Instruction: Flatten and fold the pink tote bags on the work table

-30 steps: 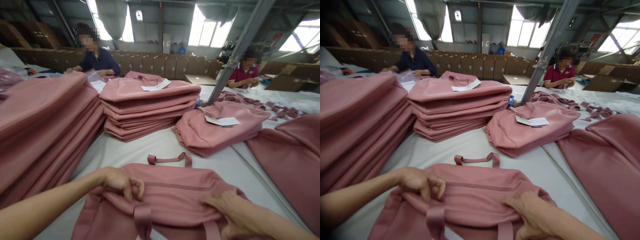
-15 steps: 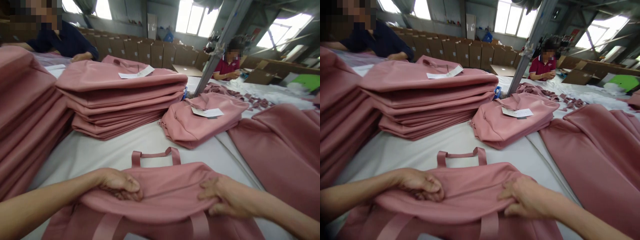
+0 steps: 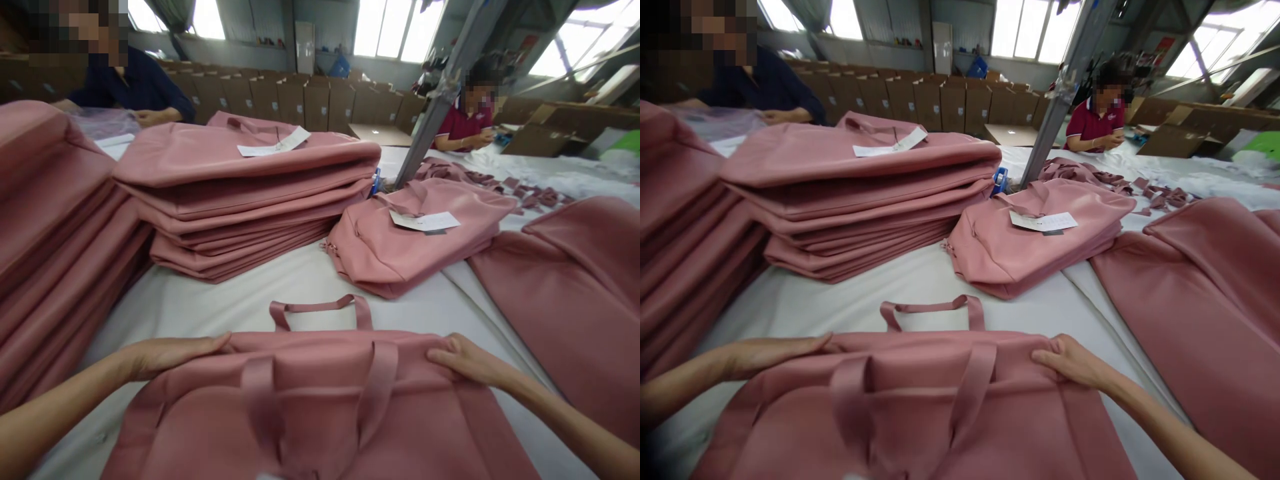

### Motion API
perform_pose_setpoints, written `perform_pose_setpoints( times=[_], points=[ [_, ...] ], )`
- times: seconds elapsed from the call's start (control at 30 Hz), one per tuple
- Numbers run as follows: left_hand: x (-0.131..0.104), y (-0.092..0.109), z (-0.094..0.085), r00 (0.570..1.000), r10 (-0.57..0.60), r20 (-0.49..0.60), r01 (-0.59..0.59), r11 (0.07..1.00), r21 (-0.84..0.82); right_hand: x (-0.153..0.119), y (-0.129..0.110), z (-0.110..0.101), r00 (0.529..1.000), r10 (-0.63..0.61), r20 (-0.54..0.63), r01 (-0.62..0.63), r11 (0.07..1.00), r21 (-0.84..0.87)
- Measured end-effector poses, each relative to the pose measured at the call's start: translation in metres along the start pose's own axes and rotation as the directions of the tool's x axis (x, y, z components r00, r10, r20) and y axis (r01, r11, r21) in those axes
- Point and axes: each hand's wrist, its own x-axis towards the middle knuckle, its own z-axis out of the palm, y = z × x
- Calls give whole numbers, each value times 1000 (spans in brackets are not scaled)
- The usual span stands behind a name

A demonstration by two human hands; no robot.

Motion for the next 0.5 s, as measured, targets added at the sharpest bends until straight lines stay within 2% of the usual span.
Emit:
perform_pose_setpoints(
  times=[0.07,0.1,0.23,0.33,0.4,0.5],
  points=[
    [-5,-5,-4,998,-41,-48,36,994,-99,14,14,15,987,97,-125,-101,994,-31],
    [-6,-6,-6,997,-28,-78,20,994,-108,20,19,21,980,102,-173,-113,992,-58],
    [-13,-11,-9,976,136,-170,-111,982,151,26,25,30,972,49,-229,-72,993,-94],
    [-9,-25,-5,936,191,-295,-110,956,272,20,23,29,962,34,-272,-72,989,-131],
    [2,-38,-1,851,244,-465,-79,935,345,19,25,30,951,4,-308,-69,978,-198],
    [25,-54,1,676,288,-678,44,903,427,26,37,37,917,-51,-396,-109,922,-370]
  ],
)
